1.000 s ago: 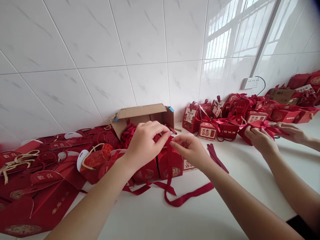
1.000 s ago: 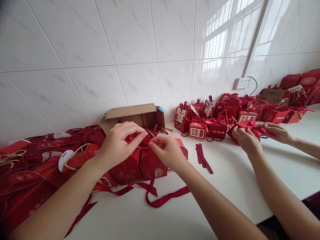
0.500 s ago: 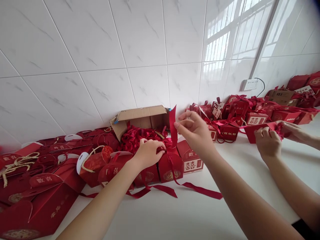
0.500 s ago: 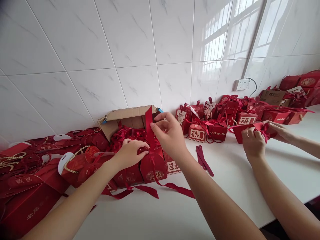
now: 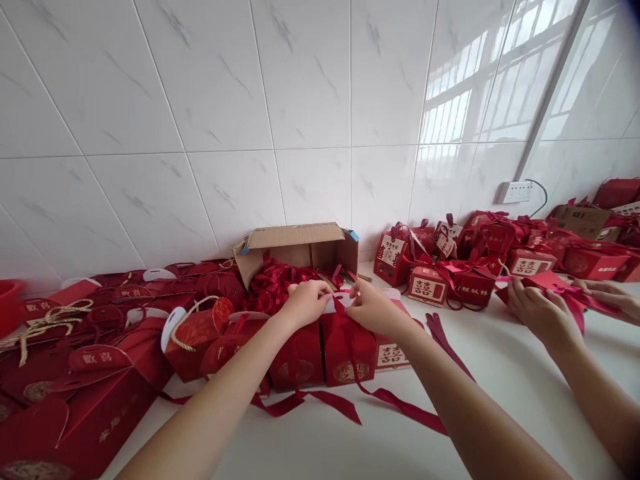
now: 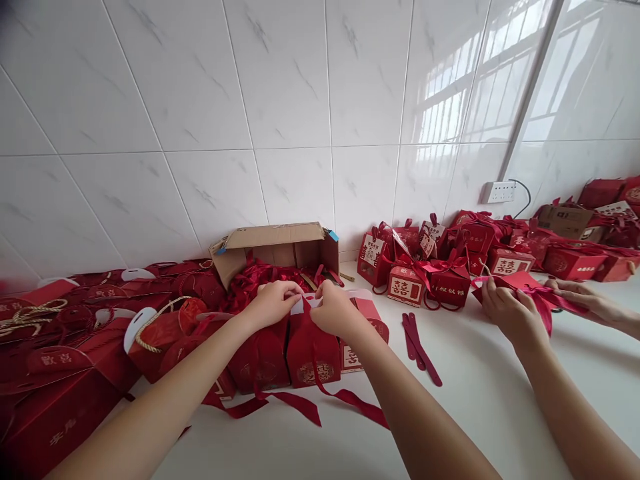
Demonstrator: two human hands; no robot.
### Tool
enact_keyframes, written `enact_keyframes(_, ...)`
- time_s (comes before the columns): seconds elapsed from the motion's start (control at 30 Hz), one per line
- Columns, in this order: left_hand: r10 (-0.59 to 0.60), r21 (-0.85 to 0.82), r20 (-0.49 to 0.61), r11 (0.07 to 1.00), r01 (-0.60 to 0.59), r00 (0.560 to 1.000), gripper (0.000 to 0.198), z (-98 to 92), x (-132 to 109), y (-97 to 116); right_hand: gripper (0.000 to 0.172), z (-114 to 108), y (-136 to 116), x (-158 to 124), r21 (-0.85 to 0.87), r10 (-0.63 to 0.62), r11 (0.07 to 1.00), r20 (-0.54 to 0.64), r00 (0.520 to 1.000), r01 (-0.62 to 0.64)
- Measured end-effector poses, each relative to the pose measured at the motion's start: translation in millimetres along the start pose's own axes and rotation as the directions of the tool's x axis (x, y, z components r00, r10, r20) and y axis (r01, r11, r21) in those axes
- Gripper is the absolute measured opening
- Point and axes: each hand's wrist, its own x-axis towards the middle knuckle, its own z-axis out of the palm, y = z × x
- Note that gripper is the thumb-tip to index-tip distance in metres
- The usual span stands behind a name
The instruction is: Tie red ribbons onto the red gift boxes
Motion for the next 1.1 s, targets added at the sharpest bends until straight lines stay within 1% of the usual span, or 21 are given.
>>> enact_keyframes(0.17, -0.001, -0.035, -0.022, 0.999, 0.0, 1.0, 0.022, 3.5, 1.4, -4.1, 0.026, -2.9, -4.0, -0.1, -0.1, 0.07, 0.992, -0.015, 0.997, -0.071)
enact_keyframes(0.3, 0.01, -0.053, -0.032, 0.999, -0.012, 0.999, 0.022, 5.5, 1.3, -6.6, 0.024, -2.3, -6.3, -1.1, -0.138, 0.082, 0.987, -0.033, 0.996, -0.086)
enact_keyframes(0.73, 0.028, -0.066, -0.04, 0.997, -0.03, 0.999, 0.022, 5.4, 1.4, -8.4, 0.022, -0.6, -7.9, 1.0, -0.187, 0.098, 0.976, -0.073, 0.993, -0.11)
enact_keyframes(1.1, 0.011, -0.082, -0.02, 0.997, -0.012, 1.0, 0.02, -0.3, -7.3, -4.9, 0.021, 1.5, -4.7, 1.2, -0.151, 0.089, 0.983, -0.079, 0.993, -0.1)
